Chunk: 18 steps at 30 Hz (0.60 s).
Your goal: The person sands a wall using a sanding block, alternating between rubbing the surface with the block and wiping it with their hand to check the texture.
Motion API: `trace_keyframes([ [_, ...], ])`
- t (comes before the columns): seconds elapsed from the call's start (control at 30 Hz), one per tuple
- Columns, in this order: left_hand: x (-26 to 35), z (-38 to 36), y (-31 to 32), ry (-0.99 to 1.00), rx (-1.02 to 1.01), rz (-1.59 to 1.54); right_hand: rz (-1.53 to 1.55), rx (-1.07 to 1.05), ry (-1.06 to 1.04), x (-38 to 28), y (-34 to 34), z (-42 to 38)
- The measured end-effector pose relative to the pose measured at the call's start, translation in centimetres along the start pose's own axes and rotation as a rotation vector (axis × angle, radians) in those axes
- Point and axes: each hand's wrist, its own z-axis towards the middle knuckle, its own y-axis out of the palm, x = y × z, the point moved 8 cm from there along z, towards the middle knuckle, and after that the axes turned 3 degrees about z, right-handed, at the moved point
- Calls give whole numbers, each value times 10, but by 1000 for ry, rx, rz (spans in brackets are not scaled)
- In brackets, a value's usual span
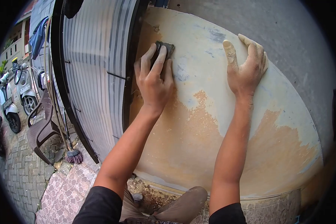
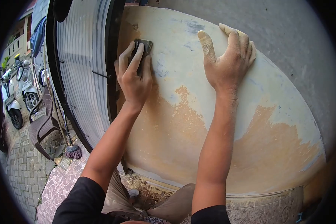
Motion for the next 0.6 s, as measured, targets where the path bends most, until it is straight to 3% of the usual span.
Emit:
trace_keyframes([
  [0.07, 2, 3, -1, 8, 72, 4, 2, 0, -15, -1, -2, 0],
  [0.23, 15, -68, -15, -20, -164, 80, -28, -3, 35, -2, 1, 0],
  [0.3, 16, -58, -11, -1, -240, 59, -44, 27, 15, -1, 2, -1],
  [0.47, 3, 5, 11, 10, -52, 70, -69, 24, 14, -1, 3, -2],
  [0.53, 3, -12, 2, 15, 12, 91, -69, 49, 7, -3, 2, -1],
  [0.6, 5, -69, -12, -66, -126, 86, -76, 50, -1, -3, 3, -1],
])
